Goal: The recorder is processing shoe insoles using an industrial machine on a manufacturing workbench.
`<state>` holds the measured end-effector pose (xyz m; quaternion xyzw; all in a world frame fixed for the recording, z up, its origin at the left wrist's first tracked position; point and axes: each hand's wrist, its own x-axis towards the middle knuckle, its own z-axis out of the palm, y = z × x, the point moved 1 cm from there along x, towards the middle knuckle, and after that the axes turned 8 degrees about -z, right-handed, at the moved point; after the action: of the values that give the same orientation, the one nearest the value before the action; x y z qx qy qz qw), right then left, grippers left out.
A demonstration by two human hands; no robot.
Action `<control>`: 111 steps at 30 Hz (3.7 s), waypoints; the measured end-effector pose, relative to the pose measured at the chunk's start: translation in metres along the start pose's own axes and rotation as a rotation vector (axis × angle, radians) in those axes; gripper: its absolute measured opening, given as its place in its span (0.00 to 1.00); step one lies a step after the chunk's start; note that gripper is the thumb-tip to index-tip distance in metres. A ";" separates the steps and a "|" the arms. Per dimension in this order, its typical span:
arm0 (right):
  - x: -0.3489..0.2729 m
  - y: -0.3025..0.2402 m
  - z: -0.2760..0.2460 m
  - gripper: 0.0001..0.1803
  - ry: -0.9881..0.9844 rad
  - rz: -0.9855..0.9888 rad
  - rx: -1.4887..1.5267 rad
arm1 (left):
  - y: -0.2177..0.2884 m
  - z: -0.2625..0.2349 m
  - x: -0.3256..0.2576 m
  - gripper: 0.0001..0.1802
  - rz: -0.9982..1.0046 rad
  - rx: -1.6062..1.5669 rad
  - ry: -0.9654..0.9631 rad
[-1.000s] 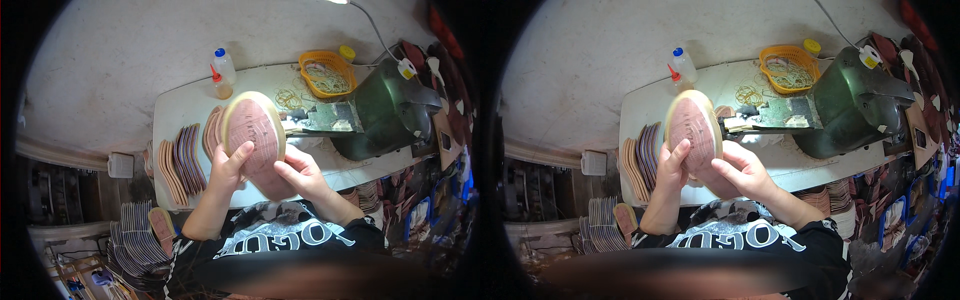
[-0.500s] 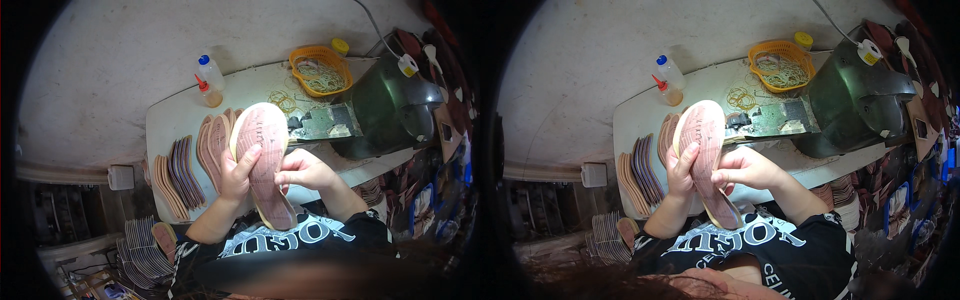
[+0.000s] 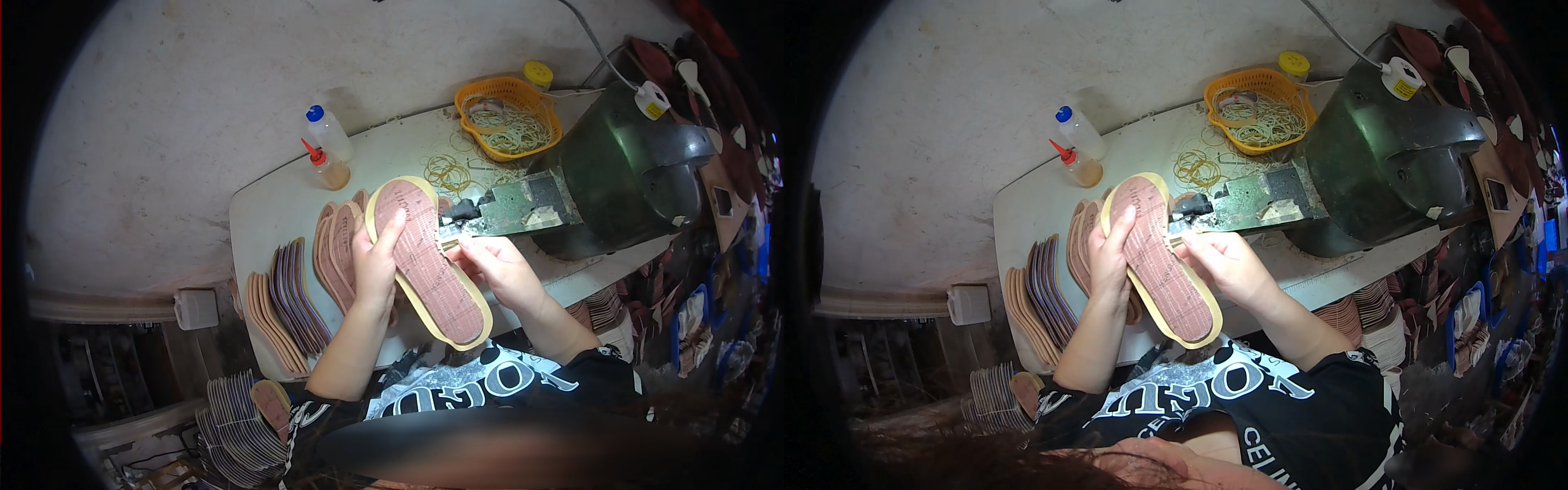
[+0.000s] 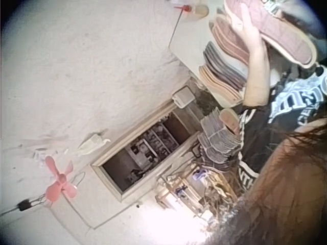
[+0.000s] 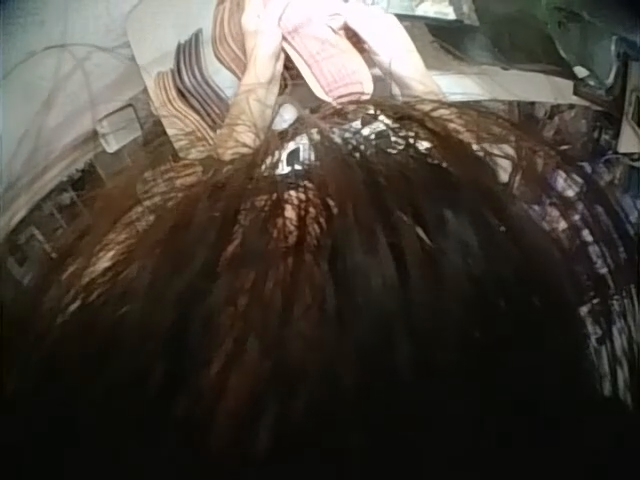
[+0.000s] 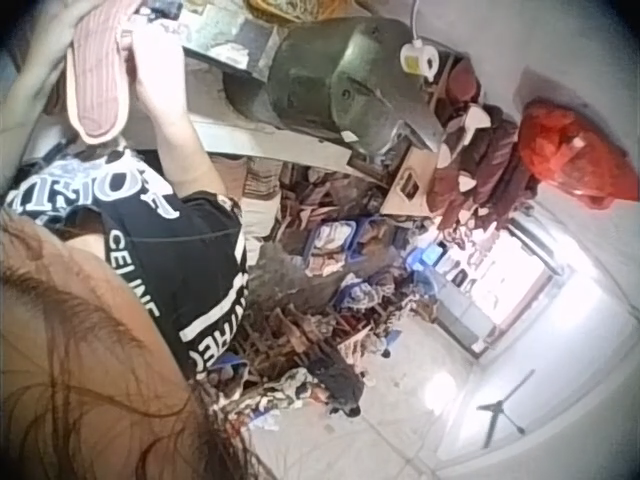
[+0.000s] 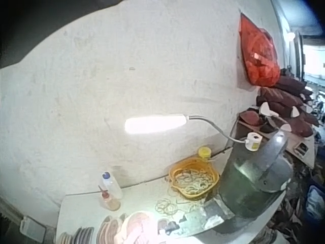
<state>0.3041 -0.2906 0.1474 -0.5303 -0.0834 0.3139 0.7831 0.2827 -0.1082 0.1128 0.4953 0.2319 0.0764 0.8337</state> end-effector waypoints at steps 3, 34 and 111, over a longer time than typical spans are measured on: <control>-0.006 0.004 -0.013 0.19 -0.018 -0.017 -0.074 | 0.000 0.009 0.007 0.18 -0.035 -0.014 -0.029; 0.001 0.027 0.029 0.18 0.100 0.003 0.275 | 0.092 0.050 0.100 0.26 0.411 1.535 -1.203; -0.031 -0.009 -0.015 0.16 -0.205 0.137 0.045 | 0.064 0.023 0.003 0.29 -0.684 0.960 -0.531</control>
<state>0.2902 -0.3226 0.1556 -0.4820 -0.1195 0.4211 0.7590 0.3029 -0.0931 0.1766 0.7133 0.1708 -0.4312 0.5255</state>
